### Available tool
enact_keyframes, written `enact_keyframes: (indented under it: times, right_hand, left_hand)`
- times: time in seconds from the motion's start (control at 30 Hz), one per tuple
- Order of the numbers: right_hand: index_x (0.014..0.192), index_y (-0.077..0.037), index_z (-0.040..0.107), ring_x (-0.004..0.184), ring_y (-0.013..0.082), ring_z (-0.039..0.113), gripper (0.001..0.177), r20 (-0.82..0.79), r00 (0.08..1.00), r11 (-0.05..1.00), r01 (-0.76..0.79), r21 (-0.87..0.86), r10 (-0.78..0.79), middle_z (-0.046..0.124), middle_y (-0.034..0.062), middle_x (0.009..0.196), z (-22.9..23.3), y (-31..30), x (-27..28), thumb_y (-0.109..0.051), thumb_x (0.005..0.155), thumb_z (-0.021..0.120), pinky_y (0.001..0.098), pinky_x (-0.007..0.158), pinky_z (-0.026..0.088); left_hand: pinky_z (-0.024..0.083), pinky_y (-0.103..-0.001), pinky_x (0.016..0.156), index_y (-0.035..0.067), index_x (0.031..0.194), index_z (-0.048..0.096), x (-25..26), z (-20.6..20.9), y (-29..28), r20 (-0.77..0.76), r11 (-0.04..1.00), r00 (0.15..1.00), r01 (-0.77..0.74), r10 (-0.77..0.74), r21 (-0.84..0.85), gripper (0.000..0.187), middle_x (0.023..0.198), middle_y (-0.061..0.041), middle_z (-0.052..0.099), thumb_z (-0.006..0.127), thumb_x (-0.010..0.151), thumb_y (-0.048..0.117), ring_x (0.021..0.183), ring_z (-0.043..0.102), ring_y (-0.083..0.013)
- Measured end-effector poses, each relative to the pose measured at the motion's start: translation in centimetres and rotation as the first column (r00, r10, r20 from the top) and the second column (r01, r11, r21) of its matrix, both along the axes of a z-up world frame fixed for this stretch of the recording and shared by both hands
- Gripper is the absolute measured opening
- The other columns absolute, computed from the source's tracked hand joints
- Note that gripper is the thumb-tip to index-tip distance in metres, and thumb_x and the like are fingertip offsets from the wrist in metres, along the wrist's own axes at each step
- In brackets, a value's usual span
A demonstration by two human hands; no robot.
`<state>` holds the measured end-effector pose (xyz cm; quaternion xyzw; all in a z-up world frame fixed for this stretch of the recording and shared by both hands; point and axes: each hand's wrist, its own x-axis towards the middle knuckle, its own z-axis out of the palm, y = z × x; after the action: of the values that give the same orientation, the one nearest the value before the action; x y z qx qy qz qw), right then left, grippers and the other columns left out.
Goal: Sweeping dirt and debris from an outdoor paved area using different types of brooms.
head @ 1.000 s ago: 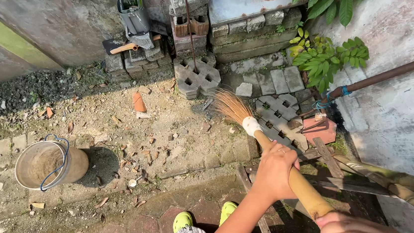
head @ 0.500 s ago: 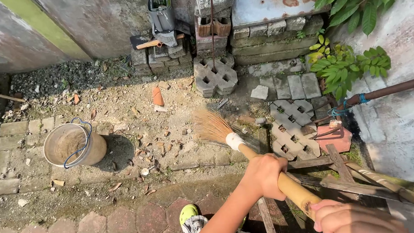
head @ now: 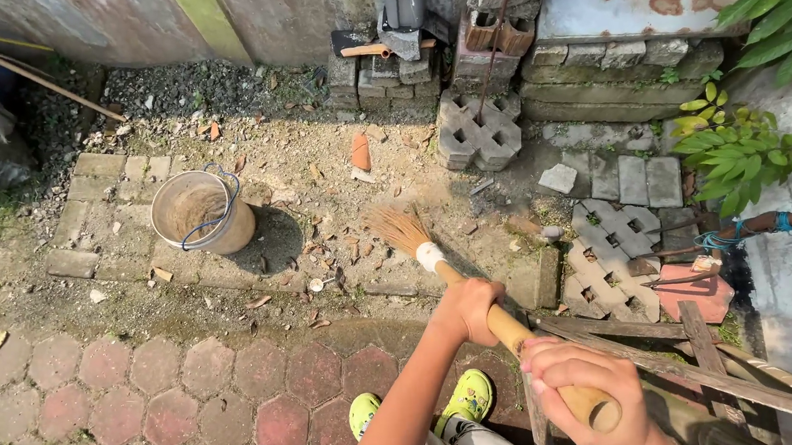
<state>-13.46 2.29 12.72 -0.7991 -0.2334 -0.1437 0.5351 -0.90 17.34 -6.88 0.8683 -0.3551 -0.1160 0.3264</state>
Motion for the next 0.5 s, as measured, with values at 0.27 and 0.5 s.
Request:
enact_keyframes:
  times: [0.27,0.5]
  right_hand:
    - [0.074,-0.009,0.061,0.086,0.0205,0.076,0.019,-0.052,0.985,0.982,-0.167,-0.085,0.163,0.073,0.0025,0.079,4.7,3.0,-1.8,0.005,0.076,0.075,0.0478,0.100,0.063]
    - [0.075,-0.003,0.061,0.085,0.0217,0.078,0.016,0.095,0.991,0.991,-0.083,-0.103,0.093,0.072,0.0075,0.081,-1.6,16.9,-1.5,0.006,0.070,0.074,0.0416,0.092,0.062]
  left_hand:
    - [0.057,-0.045,0.074,0.013,0.077,0.063,-3.6,7.5,6.3,0.049,0.979,0.985,-0.159,0.166,-0.128,0.035,0.075,-0.010,0.069,0.078,0.051,0.031,0.080,0.069,-0.0340]
    - [0.055,-0.049,0.071,0.011,0.084,0.063,-2.9,-0.6,16.6,0.028,0.971,0.985,-0.164,0.171,-0.172,0.043,0.081,-0.013,0.070,0.082,0.052,0.032,0.084,0.069,-0.0367]
